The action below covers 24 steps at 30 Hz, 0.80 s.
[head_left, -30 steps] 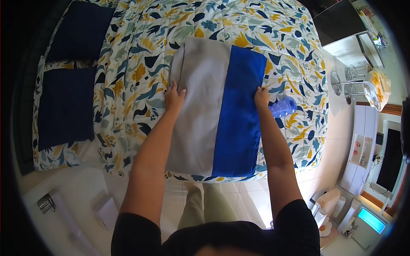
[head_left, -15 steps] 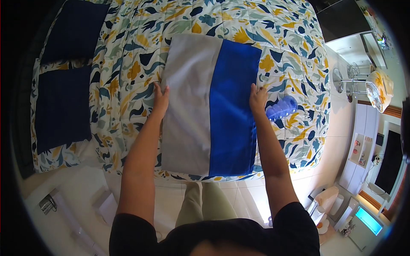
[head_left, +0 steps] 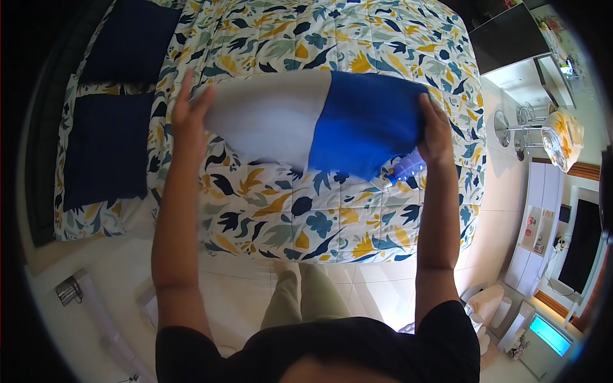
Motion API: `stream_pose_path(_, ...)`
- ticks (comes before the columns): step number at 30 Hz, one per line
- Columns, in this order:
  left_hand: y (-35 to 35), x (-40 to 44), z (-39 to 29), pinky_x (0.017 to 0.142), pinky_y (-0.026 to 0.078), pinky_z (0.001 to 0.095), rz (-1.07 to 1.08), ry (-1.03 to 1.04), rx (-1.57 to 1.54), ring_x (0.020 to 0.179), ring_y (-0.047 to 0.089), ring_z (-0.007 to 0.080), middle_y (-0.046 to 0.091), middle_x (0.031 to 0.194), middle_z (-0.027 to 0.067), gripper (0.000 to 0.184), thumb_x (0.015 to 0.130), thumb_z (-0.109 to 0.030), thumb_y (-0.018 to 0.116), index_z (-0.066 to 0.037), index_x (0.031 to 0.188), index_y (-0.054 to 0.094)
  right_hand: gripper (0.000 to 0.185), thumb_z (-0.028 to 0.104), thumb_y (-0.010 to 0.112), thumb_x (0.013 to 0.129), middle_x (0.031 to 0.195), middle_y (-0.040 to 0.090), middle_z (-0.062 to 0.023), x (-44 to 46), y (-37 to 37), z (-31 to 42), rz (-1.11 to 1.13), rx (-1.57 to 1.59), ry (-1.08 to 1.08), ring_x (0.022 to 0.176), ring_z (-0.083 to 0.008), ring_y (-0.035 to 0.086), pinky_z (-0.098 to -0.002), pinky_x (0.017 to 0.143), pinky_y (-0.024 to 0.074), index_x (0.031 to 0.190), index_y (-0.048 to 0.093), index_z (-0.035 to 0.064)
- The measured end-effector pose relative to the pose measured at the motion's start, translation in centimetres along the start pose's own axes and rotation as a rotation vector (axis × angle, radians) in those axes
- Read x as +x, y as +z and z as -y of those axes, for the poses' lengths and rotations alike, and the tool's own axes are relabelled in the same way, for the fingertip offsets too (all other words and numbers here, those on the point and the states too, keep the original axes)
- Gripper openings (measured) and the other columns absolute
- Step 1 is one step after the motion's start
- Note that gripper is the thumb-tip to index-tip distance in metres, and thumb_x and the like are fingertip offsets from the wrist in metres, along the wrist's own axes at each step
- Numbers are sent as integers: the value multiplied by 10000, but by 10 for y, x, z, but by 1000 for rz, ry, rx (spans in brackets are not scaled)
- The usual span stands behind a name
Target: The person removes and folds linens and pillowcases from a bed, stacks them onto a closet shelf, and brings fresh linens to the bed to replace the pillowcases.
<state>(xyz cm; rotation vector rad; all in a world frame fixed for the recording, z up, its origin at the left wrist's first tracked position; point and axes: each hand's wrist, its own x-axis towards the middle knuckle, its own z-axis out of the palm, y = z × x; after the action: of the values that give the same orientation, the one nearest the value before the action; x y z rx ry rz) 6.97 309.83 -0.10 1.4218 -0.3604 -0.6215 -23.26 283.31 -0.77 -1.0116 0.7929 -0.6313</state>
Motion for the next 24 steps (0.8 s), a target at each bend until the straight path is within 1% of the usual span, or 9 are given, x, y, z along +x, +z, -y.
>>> stream_pose_path(4, -12, -91, -28, 942, 400, 290, -176, 264, 482, 1136, 502, 207, 412, 1371, 169, 689, 861, -274, 637, -94, 1426, 285, 385, 329, 481, 948, 877, 620, -84, -78, 2, 7, -41, -201, -78, 760, -132, 589, -239, 677, 469, 993, 572, -42)
stream_pose_path(6, -29, -136, 5, 957, 385, 299, -188, 130, 499, 1155, 492, 221, 418, 1367, 169, 687, 881, -308, 606, -105, 1438, 258, 408, 349, 434, 962, 893, 614, -52, -108, -18, -41, -96, -451, -101, 821, -127, 561, -264, 756, 446, 1008, 589, -26)
stream_pose_path(8, -64, -174, 80, 964, 381, 311, -159, 67, 499, 1164, 486, 227, 411, 1372, 173, 696, 885, -305, 600, -112, 1445, 236, 367, 315, 483, 953, 948, 620, -36, -138, -36, -96, -74, -389, 126, 837, -101, 556, -240, 773, 447, 1059, 574, -24)
stream_pose_path(9, -77, -199, 113, 957, 382, 309, -158, -82, 526, 1154, 488, 223, 424, 1359, 166, 700, 882, -292, 606, -119, 1447, 232, 344, 295, 509, 945, 951, 620, -28, -153, -49, -140, -88, -168, 237, 844, -88, 555, -232, 776, 449, 1072, 568, -18)
stream_pose_path(13, -117, -274, 229, 918, 391, 298, -61, -339, 487, 1072, 505, 210, 489, 1271, 155, 719, 877, -231, 605, -141, 1460, 194, 359, 257, 551, 921, 1006, 603, -44, -209, -119, -290, -74, -362, 534, 887, -103, 548, -258, 803, 438, 1132, 559, -33)
stream_pose_path(15, -119, -283, 251, 899, 394, 293, -69, -321, 399, 1034, 509, 205, 509, 1235, 159, 728, 874, -202, 600, -148, 1464, 178, 383, 250, 577, 901, 1034, 604, -77, -205, -110, -279, -145, -158, 643, 904, -134, 567, -286, 837, 438, 1145, 549, -44)
stream_pose_path(18, -115, -243, 242, 846, 411, 266, -118, -509, 260, 981, 529, 184, 543, 1194, 156, 750, 873, -142, 584, -168, 1472, 133, 393, 234, 600, 883, 1064, 608, -105, -180, -79, -232, -160, -409, 623, 943, -159, 582, -296, 870, 440, 1147, 536, -51)
stream_pose_path(21, -90, -212, 189, 801, 418, 233, -26, -543, 271, 941, 543, 155, 579, 1128, 140, 690, 874, -96, 567, -175, 1459, 210, 393, 258, 606, 878, 1025, 623, -119, -163, -87, -238, 17, -239, 479, 934, -163, 581, -277, 849, 434, 1079, 552, -75)
stream_pose_path(24, -107, -226, 161, 759, 419, 217, 212, -618, 487, 875, 542, 124, 602, 1001, 84, 570, 877, -66, 545, -165, 1406, 359, 308, 118, 585, 874, 1050, 615, -138, -190, -76, -205, -48, -150, 391, 937, -165, 588, -283, 874, 433, 1129, 532, -47)
